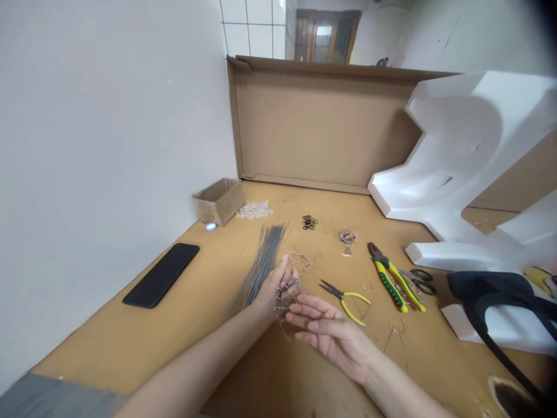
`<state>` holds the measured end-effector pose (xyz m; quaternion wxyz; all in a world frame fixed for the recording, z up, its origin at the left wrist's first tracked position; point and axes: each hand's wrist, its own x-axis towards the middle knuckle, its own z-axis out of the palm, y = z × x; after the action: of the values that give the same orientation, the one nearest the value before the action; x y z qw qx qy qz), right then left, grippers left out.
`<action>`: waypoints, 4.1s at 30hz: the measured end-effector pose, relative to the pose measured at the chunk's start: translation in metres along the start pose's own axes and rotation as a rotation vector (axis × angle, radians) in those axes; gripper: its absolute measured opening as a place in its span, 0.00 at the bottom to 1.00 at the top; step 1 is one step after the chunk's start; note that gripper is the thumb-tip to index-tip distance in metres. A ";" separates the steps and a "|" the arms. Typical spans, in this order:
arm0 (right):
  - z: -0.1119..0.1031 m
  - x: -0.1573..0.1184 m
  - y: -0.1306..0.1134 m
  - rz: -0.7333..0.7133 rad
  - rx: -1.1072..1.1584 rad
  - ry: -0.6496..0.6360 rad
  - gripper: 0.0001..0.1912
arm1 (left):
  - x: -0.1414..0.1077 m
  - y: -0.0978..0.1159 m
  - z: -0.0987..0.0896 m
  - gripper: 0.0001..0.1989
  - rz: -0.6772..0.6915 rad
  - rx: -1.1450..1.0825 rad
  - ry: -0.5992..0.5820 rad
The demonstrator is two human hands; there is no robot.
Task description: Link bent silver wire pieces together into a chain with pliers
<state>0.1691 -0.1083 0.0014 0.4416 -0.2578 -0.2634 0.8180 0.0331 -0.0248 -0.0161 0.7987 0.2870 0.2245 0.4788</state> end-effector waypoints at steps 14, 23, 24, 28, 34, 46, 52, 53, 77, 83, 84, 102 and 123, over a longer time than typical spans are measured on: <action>0.007 -0.002 0.002 -0.047 -0.060 0.112 0.17 | 0.001 -0.006 -0.004 0.28 -0.025 -0.055 -0.113; 0.010 -0.003 -0.001 -0.006 -0.084 0.155 0.17 | -0.002 -0.002 0.001 0.28 -0.010 -0.011 -0.111; 0.009 -0.003 -0.001 0.002 -0.091 0.168 0.16 | -0.003 -0.002 0.002 0.28 -0.012 -0.005 -0.105; 0.006 -0.002 0.001 0.018 -0.133 0.218 0.13 | -0.004 -0.005 0.003 0.28 -0.023 0.043 -0.096; 0.001 -0.001 0.006 -0.022 -0.218 0.290 0.11 | -0.004 -0.008 0.001 0.28 -0.019 0.114 -0.073; 0.001 0.002 0.002 -0.023 -0.226 0.242 0.12 | 0.001 -0.013 -0.005 0.28 -0.028 0.051 -0.104; 0.005 0.004 0.002 -0.041 -0.301 0.276 0.17 | -0.001 -0.015 -0.001 0.29 -0.056 0.064 -0.084; 0.005 0.005 0.003 -0.046 -0.320 0.285 0.18 | -0.001 -0.015 -0.001 0.29 -0.064 0.068 -0.077; -0.001 0.005 0.002 -0.041 -0.212 0.222 0.14 | 0.000 -0.019 -0.006 0.27 -0.108 -0.033 -0.076; 0.001 0.004 0.002 -0.028 -0.211 0.219 0.14 | -0.001 -0.016 -0.002 0.27 -0.111 -0.051 -0.085; 0.001 0.004 0.002 -0.029 -0.208 0.218 0.14 | -0.001 -0.016 -0.002 0.27 -0.109 -0.051 -0.084; 0.000 0.004 0.001 -0.075 -0.360 0.262 0.17 | 0.001 -0.013 -0.006 0.28 -0.167 -0.157 -0.169; -0.014 0.009 0.014 -0.471 -0.831 0.334 0.21 | 0.004 -0.020 -0.010 0.27 -0.110 -0.045 -0.105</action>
<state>0.1663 -0.1040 -0.0197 0.5102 -0.4729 -0.5435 0.4697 0.0414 -0.0259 -0.0375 0.8407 0.2810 0.1866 0.4235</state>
